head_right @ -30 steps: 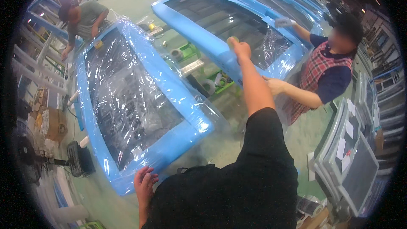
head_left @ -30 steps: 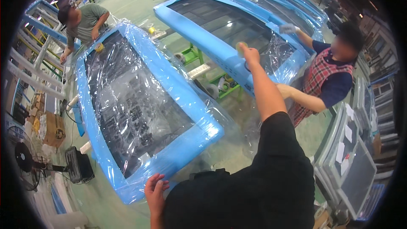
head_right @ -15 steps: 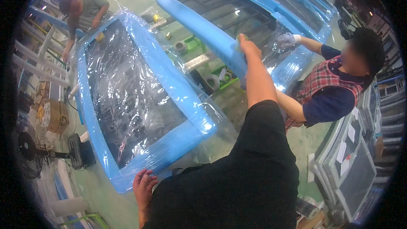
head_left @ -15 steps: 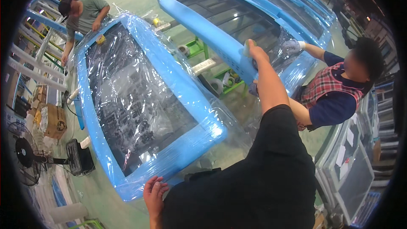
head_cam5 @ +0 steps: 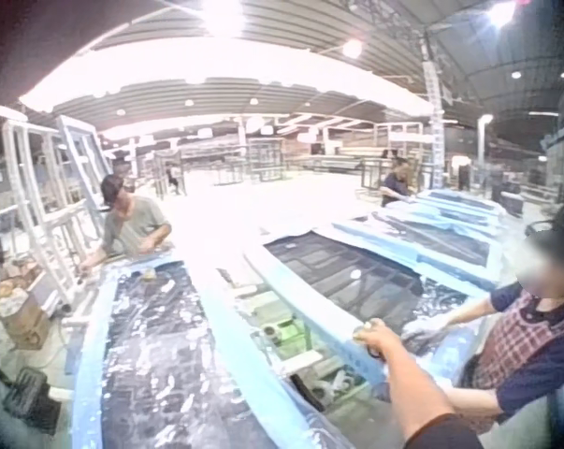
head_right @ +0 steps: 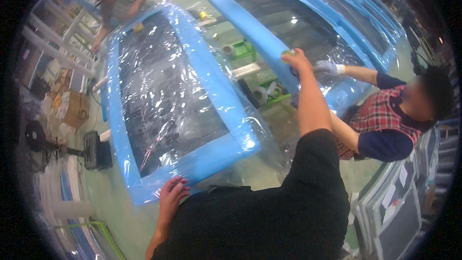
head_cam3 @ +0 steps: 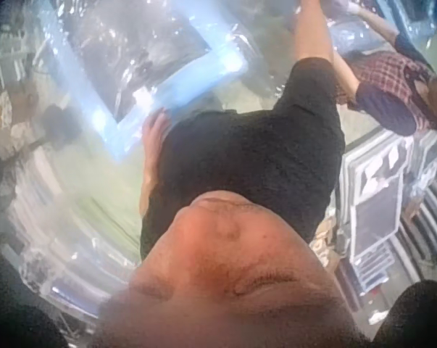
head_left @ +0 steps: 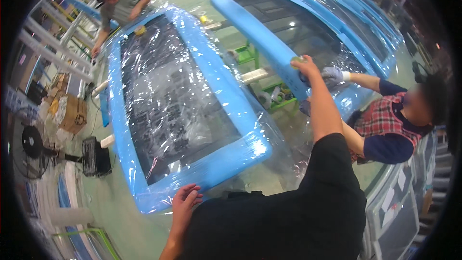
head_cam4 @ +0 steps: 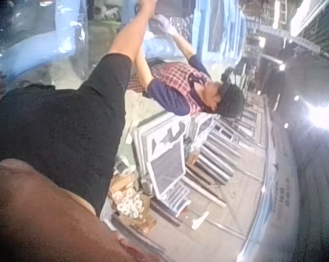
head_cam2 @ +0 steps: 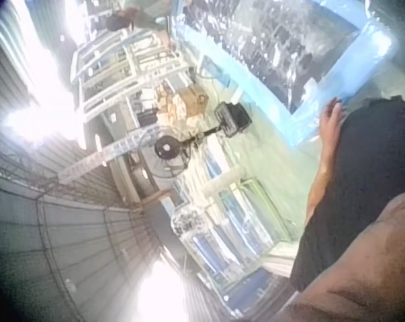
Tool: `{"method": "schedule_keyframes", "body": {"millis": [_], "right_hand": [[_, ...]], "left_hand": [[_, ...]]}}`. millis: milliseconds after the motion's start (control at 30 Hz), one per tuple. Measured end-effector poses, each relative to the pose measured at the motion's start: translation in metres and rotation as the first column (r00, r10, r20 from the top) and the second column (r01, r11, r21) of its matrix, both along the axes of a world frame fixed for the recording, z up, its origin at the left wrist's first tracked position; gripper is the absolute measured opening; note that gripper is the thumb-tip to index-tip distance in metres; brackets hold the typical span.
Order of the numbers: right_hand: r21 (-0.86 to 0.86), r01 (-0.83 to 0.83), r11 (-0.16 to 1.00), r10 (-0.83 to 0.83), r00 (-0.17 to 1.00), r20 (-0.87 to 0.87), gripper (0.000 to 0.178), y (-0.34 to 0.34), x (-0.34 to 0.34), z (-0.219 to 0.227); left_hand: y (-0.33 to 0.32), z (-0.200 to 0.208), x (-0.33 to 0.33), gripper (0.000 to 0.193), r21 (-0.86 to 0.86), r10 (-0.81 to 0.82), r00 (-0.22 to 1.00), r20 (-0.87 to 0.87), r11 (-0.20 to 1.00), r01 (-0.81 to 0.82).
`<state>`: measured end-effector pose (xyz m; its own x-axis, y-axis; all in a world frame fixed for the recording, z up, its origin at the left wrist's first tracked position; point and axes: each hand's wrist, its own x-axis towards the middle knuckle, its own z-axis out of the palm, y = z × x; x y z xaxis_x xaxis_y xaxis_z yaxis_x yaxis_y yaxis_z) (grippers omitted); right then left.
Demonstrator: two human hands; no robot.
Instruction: Applying protective plastic film and adhesive tape to blue metal frames on a production floor.
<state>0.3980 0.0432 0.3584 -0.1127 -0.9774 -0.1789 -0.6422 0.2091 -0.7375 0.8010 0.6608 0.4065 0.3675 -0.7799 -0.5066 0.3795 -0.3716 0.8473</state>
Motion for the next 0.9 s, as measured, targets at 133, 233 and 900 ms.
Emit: {"method": "schedule_keyframes", "body": {"millis": [133, 233, 900], "right_hand": [[-0.105, -0.134, 0.985, 0.114, 0.977, -0.182, 0.108, 0.003, 0.005, -0.004], [-0.027, -0.130, 0.991, 0.109, 0.914, -0.390, 0.102, 0.034, 0.033, 0.020], [-0.347, -0.391, 0.853, 0.515, 0.738, 0.435, 0.067, 0.161, 0.233, 0.054]], "left_hand": [[0.008, -0.008, 0.006, 0.033, -0.024, 0.028, 0.999, -0.036, 0.999, -0.029], [0.019, -0.008, 0.009, 0.032, -0.036, 0.080, 0.996, -0.037, 0.996, -0.081], [0.040, -0.016, 0.016, 0.031, 0.020, 0.114, 0.989, -0.095, 0.993, -0.113]]}}
